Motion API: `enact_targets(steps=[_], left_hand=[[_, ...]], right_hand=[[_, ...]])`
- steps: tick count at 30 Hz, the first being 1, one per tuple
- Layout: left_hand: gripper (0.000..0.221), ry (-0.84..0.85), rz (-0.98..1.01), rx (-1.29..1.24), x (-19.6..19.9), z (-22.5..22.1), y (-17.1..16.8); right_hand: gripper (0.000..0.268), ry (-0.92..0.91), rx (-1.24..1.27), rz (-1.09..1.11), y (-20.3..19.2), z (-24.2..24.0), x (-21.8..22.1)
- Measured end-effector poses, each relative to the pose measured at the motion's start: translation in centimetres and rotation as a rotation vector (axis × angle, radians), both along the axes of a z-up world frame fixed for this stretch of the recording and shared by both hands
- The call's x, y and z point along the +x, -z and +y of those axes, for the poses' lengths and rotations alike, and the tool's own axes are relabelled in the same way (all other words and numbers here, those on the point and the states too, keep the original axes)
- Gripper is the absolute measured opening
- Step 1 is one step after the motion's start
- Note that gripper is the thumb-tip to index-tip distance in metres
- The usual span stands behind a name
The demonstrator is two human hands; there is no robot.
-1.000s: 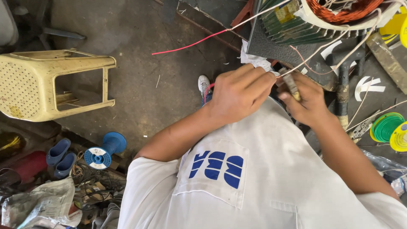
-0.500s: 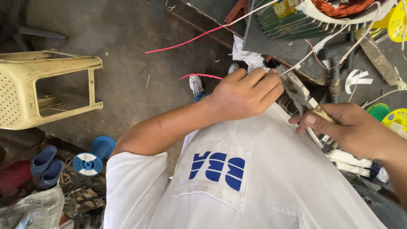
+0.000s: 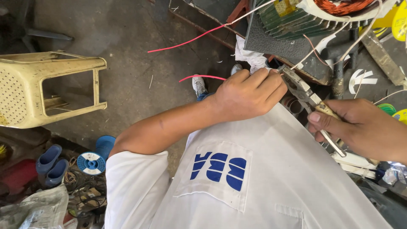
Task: Repairing an electric motor by stripping, twisting, and connecting wires to the stator.
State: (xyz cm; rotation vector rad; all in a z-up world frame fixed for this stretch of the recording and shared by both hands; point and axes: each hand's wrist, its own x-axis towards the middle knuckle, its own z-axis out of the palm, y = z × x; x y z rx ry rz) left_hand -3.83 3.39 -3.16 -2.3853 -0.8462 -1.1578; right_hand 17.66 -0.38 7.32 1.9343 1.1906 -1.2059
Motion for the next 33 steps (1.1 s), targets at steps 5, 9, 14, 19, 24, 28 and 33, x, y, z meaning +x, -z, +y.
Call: enact_targets(steps=[5, 9, 14, 19, 24, 28, 33], left_hand=[[0.029, 0.027, 0.002, -0.042, 0.0, 0.0, -0.2], [0.021, 0.127, -0.127, -0.303, -0.2, -0.1, 0.2], [0.015, 0.251, -0.488, -0.769, -0.2, -0.8, -0.3], [0.017, 0.482, -1.001, -1.227, 0.8, -0.4, 1.1], [0.015, 0.546, -1.137, -1.412, 1.0, -0.8, 1.7], [0.014, 0.548, -1.164, -1.383, 1.4, -1.1, 1.5], [0.013, 0.393, -0.997, -1.122, 1.3, -1.1, 0.4]], right_hand=[[0.044, 0.05, -0.025, -0.028, -0.2, -0.3, -0.2], [0.044, -0.087, 0.153, 0.09, 2.1, -2.0, 0.9], [0.029, -0.156, 0.582, 0.436, 9.2, -3.7, 2.0], [0.02, -0.244, 1.31, 0.905, 21.0, -2.3, 3.2], [0.033, -0.363, 1.607, 1.017, 23.0, 2.2, 0.8], [0.041, -0.35, 1.712, 1.186, 22.7, 4.5, -0.9], [0.04, -0.347, 1.689, 1.323, 23.2, 5.3, -1.6]])
